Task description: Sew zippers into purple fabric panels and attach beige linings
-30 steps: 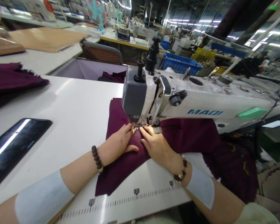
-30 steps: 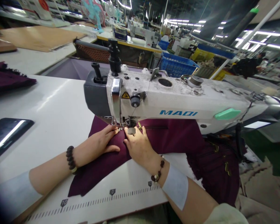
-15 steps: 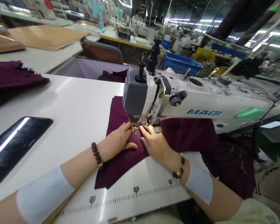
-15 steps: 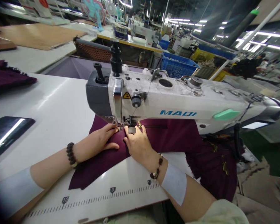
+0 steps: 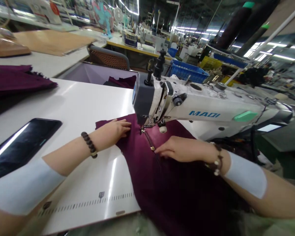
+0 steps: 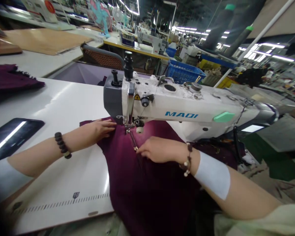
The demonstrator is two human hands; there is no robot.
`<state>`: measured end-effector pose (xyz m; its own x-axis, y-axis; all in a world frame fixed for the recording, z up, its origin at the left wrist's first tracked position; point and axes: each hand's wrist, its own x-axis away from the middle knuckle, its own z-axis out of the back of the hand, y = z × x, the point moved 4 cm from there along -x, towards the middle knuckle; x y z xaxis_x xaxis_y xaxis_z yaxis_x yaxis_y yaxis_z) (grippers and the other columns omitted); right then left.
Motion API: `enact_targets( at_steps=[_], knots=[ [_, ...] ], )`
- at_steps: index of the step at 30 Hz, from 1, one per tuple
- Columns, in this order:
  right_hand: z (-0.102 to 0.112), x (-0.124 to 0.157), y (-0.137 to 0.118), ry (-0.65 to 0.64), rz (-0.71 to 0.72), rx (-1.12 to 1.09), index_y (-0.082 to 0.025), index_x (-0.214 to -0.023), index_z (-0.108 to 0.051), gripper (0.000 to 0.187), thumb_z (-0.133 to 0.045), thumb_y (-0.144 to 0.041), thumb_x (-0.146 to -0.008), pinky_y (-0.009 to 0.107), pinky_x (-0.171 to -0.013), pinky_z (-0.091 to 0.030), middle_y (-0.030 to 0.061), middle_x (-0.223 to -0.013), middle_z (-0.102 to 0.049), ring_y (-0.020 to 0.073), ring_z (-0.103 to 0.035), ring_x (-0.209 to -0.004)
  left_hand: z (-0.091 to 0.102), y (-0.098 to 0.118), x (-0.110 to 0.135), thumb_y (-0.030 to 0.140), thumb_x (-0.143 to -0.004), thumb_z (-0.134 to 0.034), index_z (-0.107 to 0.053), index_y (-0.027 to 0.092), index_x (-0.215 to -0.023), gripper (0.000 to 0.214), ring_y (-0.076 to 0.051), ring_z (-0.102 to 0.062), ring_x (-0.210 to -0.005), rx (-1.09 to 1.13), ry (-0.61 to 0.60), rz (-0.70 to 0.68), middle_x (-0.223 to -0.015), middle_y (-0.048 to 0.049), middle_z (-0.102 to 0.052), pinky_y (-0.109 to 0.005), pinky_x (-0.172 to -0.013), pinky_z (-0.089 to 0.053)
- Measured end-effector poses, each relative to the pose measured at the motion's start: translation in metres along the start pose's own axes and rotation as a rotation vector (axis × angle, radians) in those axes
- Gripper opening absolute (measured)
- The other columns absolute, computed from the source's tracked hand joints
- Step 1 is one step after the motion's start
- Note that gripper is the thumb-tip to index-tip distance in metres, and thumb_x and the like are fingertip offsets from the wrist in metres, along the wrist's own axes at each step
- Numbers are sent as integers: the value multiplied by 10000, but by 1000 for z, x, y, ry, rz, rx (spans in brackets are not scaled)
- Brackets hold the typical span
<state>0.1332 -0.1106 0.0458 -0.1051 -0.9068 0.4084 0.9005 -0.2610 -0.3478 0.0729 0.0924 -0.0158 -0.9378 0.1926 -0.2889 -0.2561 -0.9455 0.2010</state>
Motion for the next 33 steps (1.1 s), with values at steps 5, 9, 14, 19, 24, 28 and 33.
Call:
enact_targets(
  at_steps=[5, 9, 14, 19, 24, 28, 33],
  knots=[
    [-43, -17, 10, 439, -132, 197, -205, -1309, -437, 398, -427, -194, -912, 496, -1010, -313, 95, -1395, -371, 246, -347, -1275, -6, 53, 10, 294, -912, -462, -595, 112, -1102, 295, -227, -565, -1076, -57, -94, -85, -1180, -130, -591, -351, -949, -451],
    [-70, -22, 4, 531, -270, 192, -225, -1353, -372, 426, -374, -222, -926, 529, -1026, -290, 58, -1431, -318, 243, -284, -1311, -16, 71, 15, 383, -860, -544, -536, 53, -1183, 461, -271, -514, -1144, -124, -73, -120, -1235, -180, -541, -391, -980, -434],
    [-71, -23, -8, 571, -325, 186, -240, -1350, -378, 419, -355, -255, -932, 549, -1023, -284, 47, -1420, -340, 254, -304, -1297, -24, 69, 19, 402, -830, -575, -526, 39, -1190, 513, -274, -479, -1186, -164, -27, -152, -1247, -188, -531, -356, -1001, -420],
    [-71, -23, -7, 563, -324, 185, -244, -1352, -374, 421, -351, -250, -932, 555, -1023, -280, 43, -1426, -329, 255, -299, -1300, -28, 69, 22, 401, -833, -565, -508, 30, -1204, 527, -271, -461, -1206, -151, -7, -144, -1262, -196, -517, -354, -1002, -422],
    [-72, -25, -7, 557, -337, 183, -240, -1353, -376, 420, -342, -250, -934, 549, -1025, -281, 53, -1429, -325, 253, -303, -1299, -29, 71, 21, 385, -819, -593, -506, 23, -1205, 537, -289, -469, -1197, -197, -19, -162, -1252, -204, -523, -377, -1002, -416],
    [-72, -26, -9, 551, -344, 179, -244, -1352, -377, 416, -326, -257, -939, 549, -1025, -281, 49, -1429, -324, 253, -296, -1302, -27, 74, 19, 373, -805, -617, -512, 12, -1194, 541, -295, -470, -1192, -239, -32, -184, -1248, -206, -527, -379, -1006, -406],
    [-71, -26, -9, 532, -355, 169, -246, -1355, -371, 422, -330, -251, -936, 558, -1023, -275, 42, -1433, -317, 255, -292, -1303, -25, 76, 17, 385, -803, -616, -523, 10, -1179, 539, -291, -475, -1186, -253, -52, -207, -1236, -203, -537, -380, -1011, -394]
  ],
)
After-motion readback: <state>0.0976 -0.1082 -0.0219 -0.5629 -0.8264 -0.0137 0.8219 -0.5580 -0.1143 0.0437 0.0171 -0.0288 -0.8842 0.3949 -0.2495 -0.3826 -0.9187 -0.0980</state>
